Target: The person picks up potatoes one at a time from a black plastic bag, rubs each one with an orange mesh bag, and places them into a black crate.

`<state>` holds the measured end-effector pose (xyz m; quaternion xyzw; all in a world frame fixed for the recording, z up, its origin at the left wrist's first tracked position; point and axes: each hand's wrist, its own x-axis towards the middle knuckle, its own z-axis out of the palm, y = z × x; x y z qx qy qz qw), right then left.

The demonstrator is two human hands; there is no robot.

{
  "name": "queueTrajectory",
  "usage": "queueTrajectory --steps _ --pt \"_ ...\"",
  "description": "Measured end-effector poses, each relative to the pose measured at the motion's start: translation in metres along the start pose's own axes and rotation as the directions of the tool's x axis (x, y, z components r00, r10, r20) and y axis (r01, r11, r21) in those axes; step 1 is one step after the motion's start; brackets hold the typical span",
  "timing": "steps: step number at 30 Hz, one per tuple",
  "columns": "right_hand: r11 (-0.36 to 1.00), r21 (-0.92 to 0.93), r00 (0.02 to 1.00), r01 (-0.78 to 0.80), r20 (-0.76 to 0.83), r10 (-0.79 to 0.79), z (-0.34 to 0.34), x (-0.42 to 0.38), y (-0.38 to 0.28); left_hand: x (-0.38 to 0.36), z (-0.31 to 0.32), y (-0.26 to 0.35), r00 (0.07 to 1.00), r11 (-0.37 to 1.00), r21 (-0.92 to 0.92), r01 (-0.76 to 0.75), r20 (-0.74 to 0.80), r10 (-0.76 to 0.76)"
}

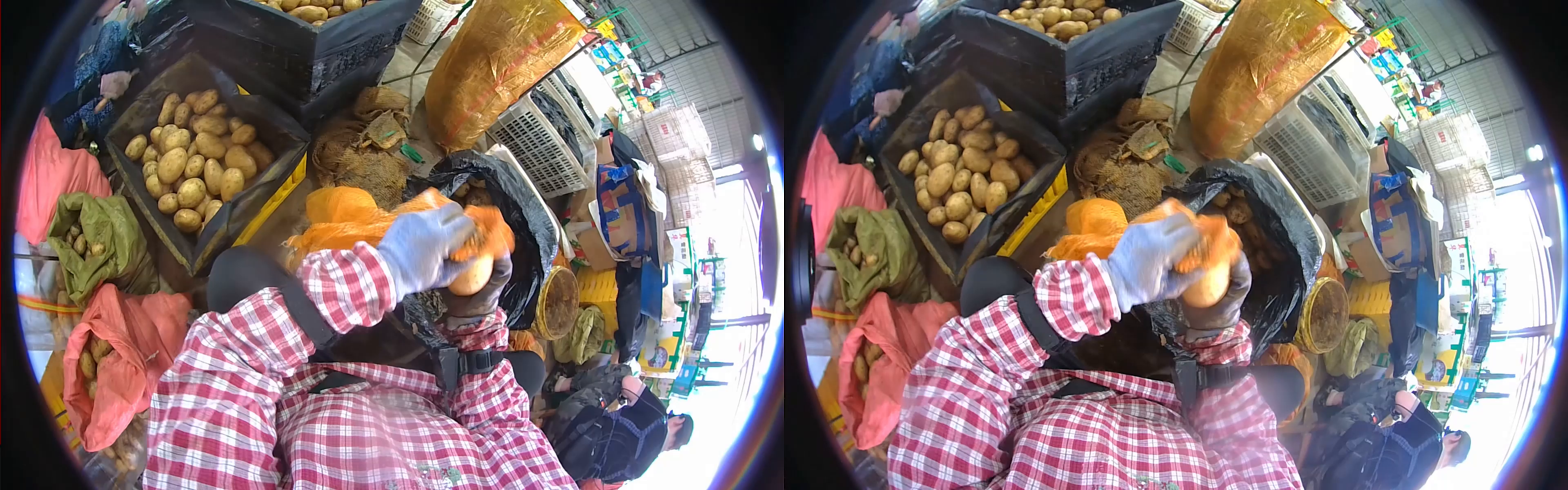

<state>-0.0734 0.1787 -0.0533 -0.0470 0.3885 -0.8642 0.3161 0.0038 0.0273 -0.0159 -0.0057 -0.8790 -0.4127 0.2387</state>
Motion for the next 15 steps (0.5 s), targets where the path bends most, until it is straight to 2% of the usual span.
queueTrajectory --steps 1,2,3,5,7,10,11,12,13,15 --pt "0.973 0.175 0.989 -0.149 0.011 0.15 0.012 -0.002 -0.008 0.001 -0.001 -0.002 0.987 0.991 0.012 0.134 0.091 -0.135" --pt "0.968 0.178 0.977 -0.174 0.153 0.147 0.007 -0.002 -0.019 0.003 -0.002 -0.005 0.948 0.964 0.033 0.264 0.176 -0.265" --pt "0.964 0.172 0.944 -0.202 0.296 0.145 0.002 -0.002 -0.031 0.001 0.0 -0.018 0.909 0.95 0.203 0.236 0.299 -0.289" --pt "0.998 0.031 0.997 -0.049 -0.066 0.051 0.017 -0.002 -0.044 -0.004 0.006 -0.029 0.961 0.962 0.195 0.193 0.16 -0.225" --pt "0.989 0.056 0.991 -0.136 0.023 0.134 0.015 0.001 -0.05 0.012 0.017 -0.04 0.951 0.932 -0.266 0.248 -0.117 -0.287" --pt "0.967 -0.244 0.997 -0.079 -0.008 0.079 0.016 -0.004 -0.034 0.027 0.01 -0.012 0.838 0.867 -0.472 0.157 -0.401 -0.37" --pt "0.987 -0.086 0.981 -0.138 -0.145 0.125 0.012 0.0 -0.021 0.028 0.005 0.007 0.796 0.865 -0.494 0.082 -0.49 -0.355" --pt "0.953 -0.302 0.996 -0.022 -0.086 -0.005 0.008 0.004 -0.007 0.022 0.005 0.013 0.864 0.959 -0.258 -0.115 -0.503 -0.032" --pt "0.864 -0.492 0.992 0.109 0.0 -0.126 0.003 0.006 0.008 0.013 0.01 0.021 0.918 0.963 -0.216 -0.161 -0.391 0.066" --pt "0.538 -0.761 0.927 0.361 0.232 -0.294 -0.012 0.006 0.036 0.003 0.013 0.027 0.957 0.96 -0.137 -0.243 -0.193 0.215"
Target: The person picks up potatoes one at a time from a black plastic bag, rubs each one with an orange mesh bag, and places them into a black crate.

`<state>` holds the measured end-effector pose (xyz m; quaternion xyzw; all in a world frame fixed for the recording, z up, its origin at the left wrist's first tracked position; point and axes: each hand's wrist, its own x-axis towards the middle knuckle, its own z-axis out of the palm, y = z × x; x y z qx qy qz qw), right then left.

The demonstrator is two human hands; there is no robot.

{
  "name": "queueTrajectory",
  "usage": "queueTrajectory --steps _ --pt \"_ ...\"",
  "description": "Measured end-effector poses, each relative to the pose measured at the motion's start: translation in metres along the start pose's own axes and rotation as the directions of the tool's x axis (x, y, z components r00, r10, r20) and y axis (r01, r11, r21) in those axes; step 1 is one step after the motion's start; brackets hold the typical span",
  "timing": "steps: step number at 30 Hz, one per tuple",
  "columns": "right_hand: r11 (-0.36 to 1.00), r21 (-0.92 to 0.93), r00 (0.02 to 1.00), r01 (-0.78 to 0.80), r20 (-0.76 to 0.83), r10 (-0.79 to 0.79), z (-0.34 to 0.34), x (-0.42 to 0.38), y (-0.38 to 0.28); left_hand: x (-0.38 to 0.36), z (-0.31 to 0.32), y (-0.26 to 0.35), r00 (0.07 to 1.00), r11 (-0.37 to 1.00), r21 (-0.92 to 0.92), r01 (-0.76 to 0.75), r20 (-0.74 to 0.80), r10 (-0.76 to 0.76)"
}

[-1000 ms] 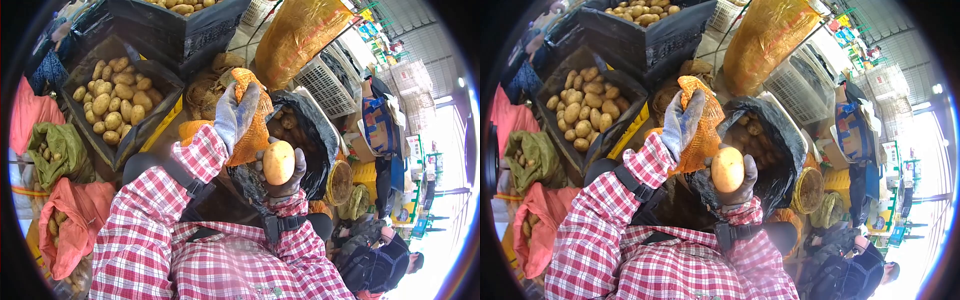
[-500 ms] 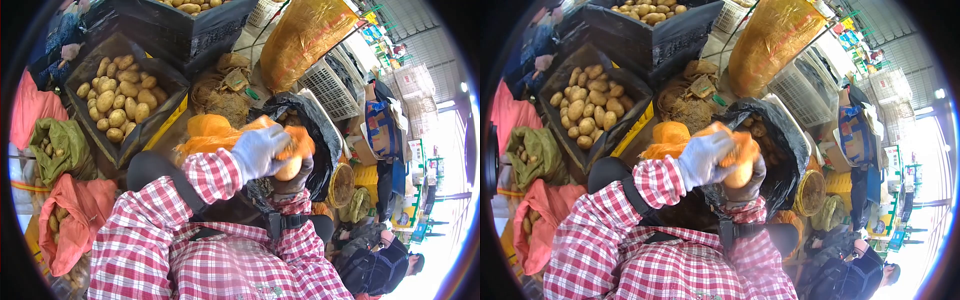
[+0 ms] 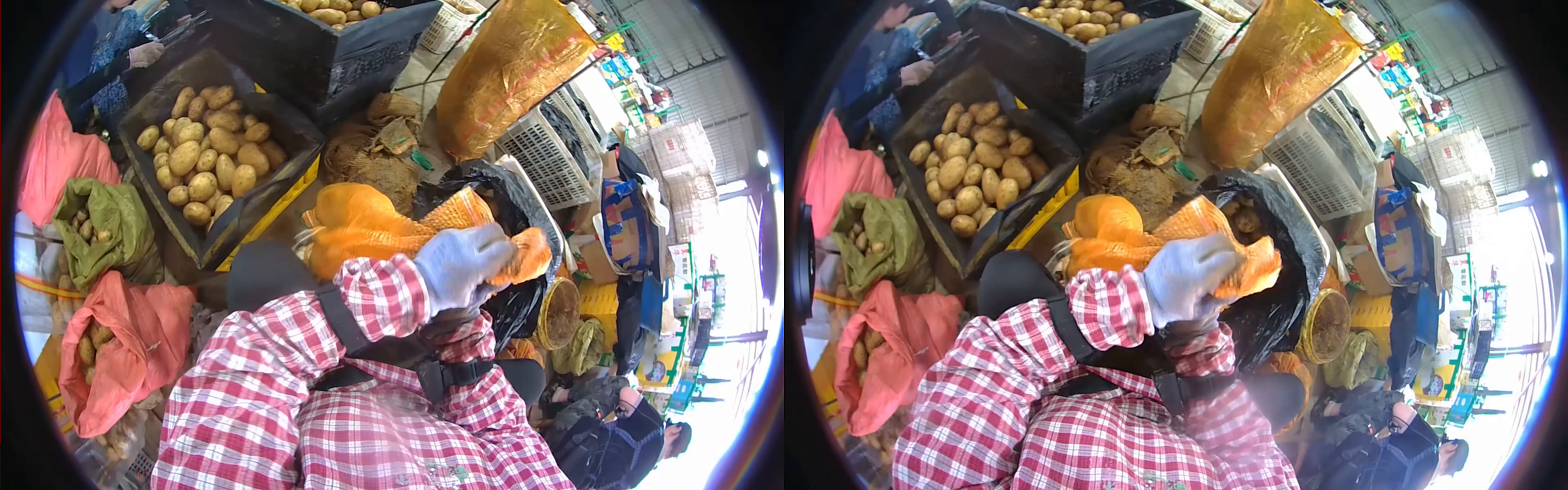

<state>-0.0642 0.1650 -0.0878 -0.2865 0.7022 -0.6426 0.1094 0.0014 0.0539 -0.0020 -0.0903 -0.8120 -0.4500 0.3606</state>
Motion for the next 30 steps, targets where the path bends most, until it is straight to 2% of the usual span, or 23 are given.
queueTrajectory --steps 1,3,4,5,7,8,10,11,12,13,14,16,17,20,21,22,23,24,25,26,27,28,30 --pt "0.97 -0.197 0.99 0.142 0.037 -0.138 0.004 -0.009 0.012 -0.001 0.001 -0.005 0.991 0.992 -0.003 0.123 -0.048 -0.123" --pt "0.884 0.344 0.948 -0.317 0.156 0.279 0.003 -0.014 -0.008 0.007 0.008 -0.023 0.911 0.935 -0.151 0.321 -0.221 -0.348" --pt "0.678 0.542 0.86 -0.497 0.205 0.467 0.002 -0.016 -0.018 0.007 0.026 -0.039 0.85 0.805 -0.51 0.302 -0.239 -0.47" --pt "0.711 0.523 0.878 -0.469 0.195 0.436 -0.001 -0.021 -0.014 0.014 0.032 -0.046 0.772 0.581 -0.794 0.178 -0.253 -0.583" --pt "0.769 0.551 0.945 -0.323 0.154 0.288 -0.008 -0.015 0.017 0.001 0.024 -0.038 0.932 0.911 -0.367 0.189 -0.227 -0.284" --pt "0.776 0.594 0.977 -0.21 0.104 0.184 -0.005 -0.008 0.029 0.001 0.006 -0.01 0.988 0.997 0.078 -0.008 -0.151 0.02" --pt "0.758 0.533 0.926 -0.376 0.186 0.329 -0.01 -0.008 0.026 0.01 -0.003 -0.015 0.945 0.945 0.089 0.314 -0.124 -0.302" --pt "0.738 0.498 0.89 -0.455 0.224 0.398 0.001 -0.002 -0.004 0.015 -0.004 -0.036 0.807 0.763 -0.461 0.453 -0.152 -0.571" --pt "0.531 0.673 0.836 -0.514 0.257 0.484 0.005 -0.01 -0.04 0.014 -0.005 -0.054 0.736 0.694 -0.518 0.499 -0.17 -0.656" --pt "0.467 0.697 0.828 -0.543 0.353 0.436 -0.004 -0.008 -0.05 0.013 -0.007 -0.072 0.656 0.621 -0.578 0.529 -0.185 -0.732" --pt "0.404 0.746 0.828 -0.529 0.349 0.439 0.001 -0.005 -0.068 0.007 -0.014 -0.08 0.718 0.782 -0.165 0.602 -0.316 -0.62" --pt "0.394 0.758 0.842 -0.519 0.376 0.386 -0.015 0.008 -0.062 0.005 -0.004 -0.085 0.661 0.619 -0.639 0.456 -0.223 -0.717" --pt "0.354 0.774 0.831 -0.526 0.377 0.41 -0.02 0.009 -0.06 0.001 -0.004 -0.082 0.69 0.714 -0.471 0.518 -0.264 -0.674" --pt "0.27 0.791 0.795 -0.549 0.394 0.462 -0.03 0.007 -0.058 0.007 -0.005 -0.071 0.654 0.604 -0.678 0.419 -0.236 -0.719" --pt "0.271 0.794 0.799 -0.544 0.391 0.456 -0.03 0.007 -0.058 0.011 -0.009 -0.065 0.594 0.382 -0.854 0.352 -0.111 -0.796" --pt "0.268 0.798 0.804 -0.539 0.393 0.446 -0.028 0.007 -0.057 0.023 -0.019 -0.052 0.428 -0.295 -0.953 -0.068 0.239 -0.871" --pt "0.259 0.811 0.811 -0.525 0.383 0.443 -0.029 0.006 -0.057 0.012 -0.008 -0.051 0.763 0.443 -0.878 0.182 -0.157 -0.627" --pt "0.294 0.83 0.84 -0.474 0.327 0.433 -0.024 0.009 -0.048 0.002 0.0 -0.051 0.848 0.859 -0.276 0.43 -0.201 -0.49" --pt "0.329 0.845 0.866 -0.422 0.269 0.421 -0.02 0.011 -0.041 -0.009 -0.004 -0.031 0.899 0.901 -0.105 0.42 -0.086 -0.429" --pt "0.363 0.856 0.889 -0.369 0.21 0.408 -0.018 0.012 -0.033 -0.022 0.021 -0.038 0.903 0.944 -0.071 0.322 -0.276 -0.329" --pt "0.57 0.691 0.895 -0.445 0.327 0.301 -0.045 0.043 0.012 -0.023 0.022 -0.046 0.934 0.959 -0.051 0.279 -0.219 -0.283" --pt "0.764 0.498 0.88 -0.41 0.437 0.187 -0.072 0.074 0.057 -0.022 0.014 -0.038 0.919 0.908 0.144 0.393 -0.044 -0.391" --pt "0.732 0.616 0.952 -0.291 0.112 0.285 -0.017 0.027 -0.059 -0.017 -0.002 -0.033 0.799 0.82 0.319 0.475 0.234 -0.554"
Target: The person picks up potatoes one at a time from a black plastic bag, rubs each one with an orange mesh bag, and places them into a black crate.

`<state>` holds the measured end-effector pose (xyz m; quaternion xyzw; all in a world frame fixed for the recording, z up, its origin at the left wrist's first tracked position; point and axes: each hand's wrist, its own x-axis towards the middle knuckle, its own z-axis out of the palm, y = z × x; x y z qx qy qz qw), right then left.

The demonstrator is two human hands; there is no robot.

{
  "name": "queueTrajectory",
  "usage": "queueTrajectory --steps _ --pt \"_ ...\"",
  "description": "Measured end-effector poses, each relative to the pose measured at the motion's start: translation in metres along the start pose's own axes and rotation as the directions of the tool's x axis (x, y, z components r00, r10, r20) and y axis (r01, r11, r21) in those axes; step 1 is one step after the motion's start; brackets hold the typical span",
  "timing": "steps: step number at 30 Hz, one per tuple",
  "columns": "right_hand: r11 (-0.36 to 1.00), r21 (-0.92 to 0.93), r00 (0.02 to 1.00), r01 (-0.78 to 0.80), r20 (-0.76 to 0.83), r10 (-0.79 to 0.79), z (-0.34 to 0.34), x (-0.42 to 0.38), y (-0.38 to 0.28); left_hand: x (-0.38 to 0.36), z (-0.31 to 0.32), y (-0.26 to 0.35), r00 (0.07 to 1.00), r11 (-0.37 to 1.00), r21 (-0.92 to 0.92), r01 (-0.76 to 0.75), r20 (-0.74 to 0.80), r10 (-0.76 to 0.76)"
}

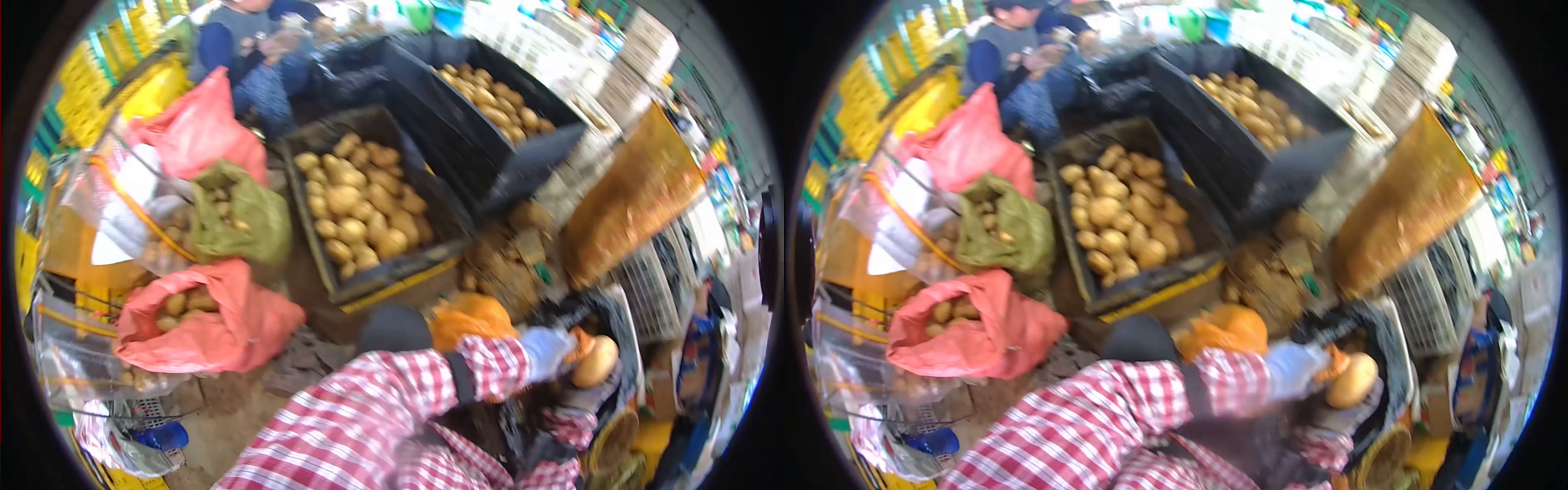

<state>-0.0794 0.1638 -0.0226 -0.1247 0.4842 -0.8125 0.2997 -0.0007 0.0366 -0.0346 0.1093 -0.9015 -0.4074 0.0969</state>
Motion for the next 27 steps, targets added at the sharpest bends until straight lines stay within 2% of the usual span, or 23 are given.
queueTrajectory --steps 1,2,3,4,6,7,8,10,11,13,14,15,16,18,19,20,22,24,26,27 --pt "0.876 -0.411 0.966 0.254 0.053 -0.255 -0.008 0.008 0.002 0.008 0.009 -0.014 0.994 0.998 0.009 0.057 0.097 -0.057" --pt "0.836 -0.469 0.956 0.285 0.071 -0.286 -0.017 0.022 -0.003 0.011 0.01 -0.022 0.99 0.996 0.013 0.093 0.108 -0.094" --pt "0.791 -0.524 0.944 0.315 0.089 -0.317 -0.025 0.036 -0.009 0.013 -0.004 -0.025 0.965 0.987 -0.021 0.159 0.213 -0.151" --pt "0.786 -0.534 0.947 0.311 0.099 -0.307 -0.017 0.044 -0.015 0.009 -0.012 -0.025 0.956 0.976 -0.029 0.217 0.207 -0.206" --pt "0.851 -0.488 0.976 0.192 0.185 -0.114 0.02 0.059 -0.015 0.004 -0.016 -0.029 0.904 0.945 -0.113 0.308 0.344 -0.253" --pt "0.886 -0.451 0.969 0.104 0.248 0.013 0.039 0.065 -0.013 -0.002 -0.007 -0.03 0.941 0.981 0.03 0.19 0.281 -0.19" --pt "0.885 -0.304 0.889 -0.353 0.186 0.419 0.038 0.084 -0.013 -0.002 -0.001 -0.036 0.912 0.983 0.023 0.184 0.369 -0.179" --pt "0.776 -0.337 0.779 -0.533 0.163 0.605 0.07 0.096 0.01 0.0 0.012 -0.039 0.889 0.988 0.027 0.15 0.434 -0.146" --pt "0.74 -0.668 0.829 0.07 0.451 0.329 0.074 0.101 0.026 0.004 0.019 -0.041 0.881 0.989 0.025 0.145 0.453 -0.14" --pt "0.724 -0.631 0.747 0.278 0.616 0.25 0.113 0.089 0.038 0.007 0.025 -0.044 0.877 0.991 0.023 0.132 0.463 -0.127" --pt "0.842 -0.54 0.773 0.001 0.535 0.342 0.14 0.077 0.03 0.01 0.028 -0.044 0.876 0.991 0.017 0.135 0.466 -0.127" --pt "0.885 -0.381 0.786 -0.268 0.445 0.429 0.167 0.066 0.021 0.011 0.032 -0.047 0.881 0.991 0.012 0.135 0.456 -0.125" --pt "0.875 -0.31 0.759 -0.371 0.442 0.478 0.181 0.059 0.008 0.014 0.037 -0.05 0.889 0.991 0.003 0.133 0.442 -0.12" --pt "0.894 -0.356 0.801 -0.274 0.429 0.416 0.184 0.052 -0.005 0.015 0.035 -0.05 0.911 0.99 -0.018 0.141 0.394 -0.122" --pt "0.893 -0.392 0.822 -0.223 0.417 0.388 0.175 0.052 -0.01 0.007 0.003 -0.034 0.915 0.986 0.022 0.165 0.37 -0.162" --pt "0.887 -0.427 0.842 -0.173 0.403 0.358 0.165 0.052 -0.017 0.012 0.0 -0.034 0.914 0.986 -0.026 0.166 0.38 -0.143" --pt "0.856 -0.514 0.909 -0.055 0.33 0.257 0.139 0.049 -0.03 0.009 -0.017 -0.032 0.952 0.983 -0.051 0.177 0.263 -0.158" --pt "0.798 -0.599 0.957 0.063 0.263 0.123 0.101 0.045 -0.042 0.006 -0.035 -0.029 0.988 0.982 -0.11 0.152 0.014 -0.152" --pt "0.775 -0.631 0.995 0.034 0.097 0.036 0.065 0.037 -0.056 0.01 -0.058 -0.024 0.981 0.979 -0.105 0.176 -0.057 -0.183" --pt "0.789 -0.614 0.999 0.012 0.04 0.016 0.045 0.035 -0.06 0.012 -0.049 -0.031 0.953 0.984 -0.157 0.085 -0.276 -0.126"
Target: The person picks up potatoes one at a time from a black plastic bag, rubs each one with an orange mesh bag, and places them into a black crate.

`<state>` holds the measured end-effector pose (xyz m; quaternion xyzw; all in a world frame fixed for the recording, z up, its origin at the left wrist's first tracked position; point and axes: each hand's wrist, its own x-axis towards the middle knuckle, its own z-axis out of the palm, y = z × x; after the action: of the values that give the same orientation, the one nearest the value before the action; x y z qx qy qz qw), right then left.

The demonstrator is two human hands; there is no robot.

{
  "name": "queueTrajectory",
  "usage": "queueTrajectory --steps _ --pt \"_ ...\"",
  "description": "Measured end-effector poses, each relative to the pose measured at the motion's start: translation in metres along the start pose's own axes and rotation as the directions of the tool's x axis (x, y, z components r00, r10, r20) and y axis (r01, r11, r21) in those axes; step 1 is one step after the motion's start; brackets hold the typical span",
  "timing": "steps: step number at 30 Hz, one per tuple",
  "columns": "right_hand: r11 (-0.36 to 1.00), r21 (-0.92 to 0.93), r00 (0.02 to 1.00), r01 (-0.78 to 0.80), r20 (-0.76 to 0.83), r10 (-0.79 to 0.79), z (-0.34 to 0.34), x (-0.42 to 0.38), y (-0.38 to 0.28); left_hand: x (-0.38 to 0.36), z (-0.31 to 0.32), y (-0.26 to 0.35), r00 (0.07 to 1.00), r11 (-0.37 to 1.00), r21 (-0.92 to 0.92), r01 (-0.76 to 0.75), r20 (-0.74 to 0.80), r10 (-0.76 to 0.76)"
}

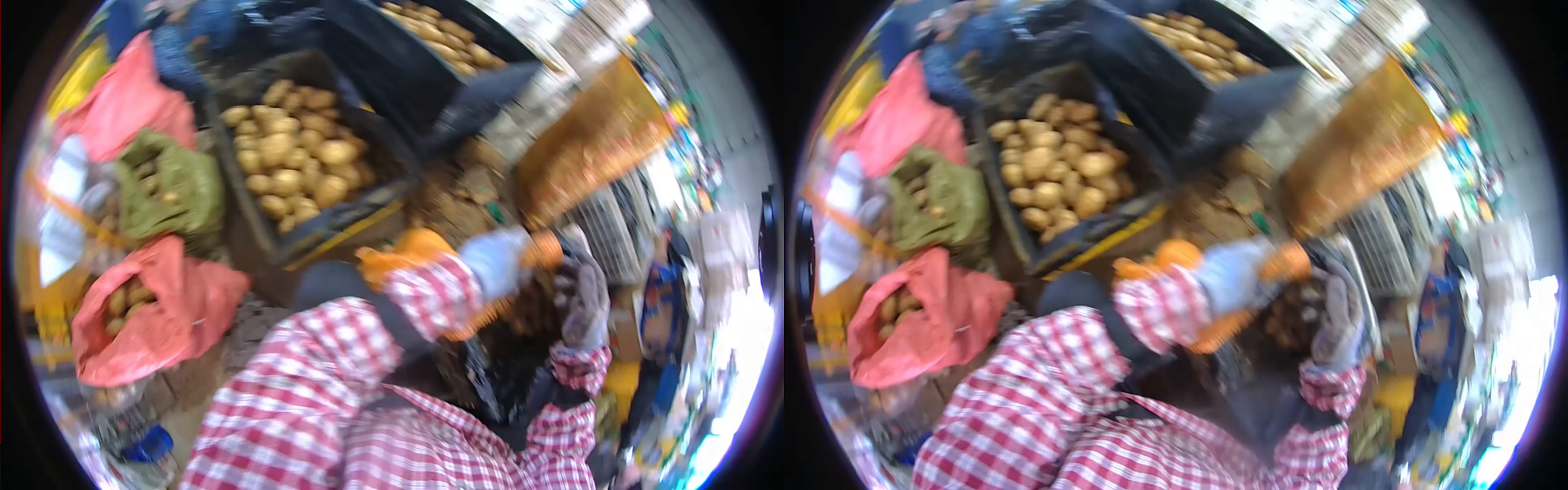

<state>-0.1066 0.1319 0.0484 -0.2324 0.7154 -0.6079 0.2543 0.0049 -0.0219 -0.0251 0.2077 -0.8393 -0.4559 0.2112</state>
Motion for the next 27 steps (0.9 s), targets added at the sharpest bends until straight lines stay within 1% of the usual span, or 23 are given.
queueTrajectory --steps 1,2,3,4,5,6,7,8,9,11,12,13,15,17,19,20,21,22,23,25,26,27 --pt "1.0 0.019 0.997 -0.023 -0.071 0.024 -0.022 -0.004 0.012 0.002 -0.006 0.0 0.998 1.0 -0.007 -0.02 -0.064 0.019" --pt "0.998 0.028 0.989 -0.058 -0.134 0.062 -0.041 -0.006 0.023 0.011 0.006 -0.019 0.963 0.988 0.017 -0.155 -0.221 0.155" --pt "0.995 0.05 0.978 -0.081 -0.19 0.089 -0.059 -0.005 0.034 0.013 0.002 -0.02 0.966 0.981 -0.136 -0.136 -0.236 0.102" --pt "0.992 0.023 0.957 -0.122 -0.264 0.124 -0.076 -0.003 0.044 0.015 -0.006 -0.014 0.983 0.92 -0.384 -0.076 -0.185 0.004" --pt "0.986 0.013 0.932 -0.168 -0.324 0.163 -0.093 -0.005 0.061 0.014 -0.014 -0.009 0.99 0.795 -0.607 -0.005 -0.116 -0.082" --pt "0.973 0.026 0.912 -0.23 -0.344 0.225 -0.115 -0.007 0.081 0.015 -0.019 -0.003 0.99 0.67 -0.741 0.033 -0.065 -0.121" --pt "0.956 0.046 0.892 -0.289 -0.351 0.287 -0.137 -0.009 0.103 0.015 -0.026 0.003 0.99 0.576 -0.816 0.049 -0.039 -0.139" --pt "0.937 0.067 0.872 -0.343 -0.349 0.344 -0.154 -0.012 0.127 0.017 -0.026 0.003 0.987 0.492 -0.87 0.023 -0.058 -0.149" --pt "0.9 0.021 0.848 -0.436 -0.326 0.419 -0.172 0.004 0.134 0.034 -0.029 0.003 0.985 0.452 -0.892 -0.004 -0.081 -0.152" --pt "0.809 -0.04 0.784 -0.586 -0.28 0.554 -0.195 0.011 0.186 0.038 -0.027 0.009 0.981 0.566 -0.822 -0.061 -0.154 -0.119" --pt "0.79 -0.035 0.76 -0.613 -0.302 0.576 -0.196 0.017 0.21 0.04 -0.026 0.012 0.974 0.583 -0.81 -0.066 -0.178 -0.137" --pt "0.77 -0.03 0.735 -0.637 -0.322 0.596 -0.193 0.022 0.236 0.042 -0.025 0.011 0.974 0.585 -0.81 -0.051 -0.169 -0.149" --pt "0.8 -0.137 0.804 -0.585 -0.225 0.55 -0.198 0.027 0.304 0.042 -0.019 0.018 0.975 0.699 -0.714 -0.051 -0.188 -0.121" --pt "0.787 -0.236 0.822 -0.57 -0.179 0.541 -0.186 0.035 0.362 0.037 -0.021 0.021 0.966 0.751 -0.66 -0.028 -0.21 -0.148" --pt "0.668 -0.411 0.774 -0.62 -0.186 0.605 -0.171 0.051 0.414 0.041 -0.016 0.02 0.958 0.797 -0.603 -0.004 -0.23 -0.169" --pt "0.592 -0.505 0.748 -0.628 -0.18 0.639 -0.16 0.057 0.421 0.043 -0.015 0.017 0.954 0.82 -0.573 0.008 -0.241 -0.177" --pt "0.555 -0.681 0.778 -0.477 -0.034 0.627 -0.153 0.063 0.426 0.045 -0.014 0.013 0.95 0.841 -0.54 0.019 -0.252 -0.183" --pt "0.511 -0.81 0.774 -0.287 0.118 0.622 -0.143 0.071 0.42 0.046 -0.013 0.008 0.948 0.843 -0.538 0.011 -0.262 -0.179" --pt "0.459 -0.886 0.734 -0.071 0.265 0.625 -0.131 0.078 0.413 0.045 -0.013 0.005 0.943 0.852 -0.523 0.031 -0.267 -0.198" --pt "0.33 -0.942 0.823 -0.067 0.135 0.551 -0.094 0.075 0.403 0.044 -0.011 0.002 0.932 0.866 -0.497 0.06 -0.284 -0.227" --pt "0.264 -0.961 0.859 -0.08 0.068 0.508 -0.074 0.074 0.394 0.045 -0.009 0.008 0.934 0.925 -0.371 0.085 -0.294 -0.204" --pt "0.287 -0.93 0.921 -0.23 -0.113 0.373 -0.065 0.071 0.392 0.047 -0.008 0.012 0.932 0.93 -0.349 0.117 -0.285 -0.224"
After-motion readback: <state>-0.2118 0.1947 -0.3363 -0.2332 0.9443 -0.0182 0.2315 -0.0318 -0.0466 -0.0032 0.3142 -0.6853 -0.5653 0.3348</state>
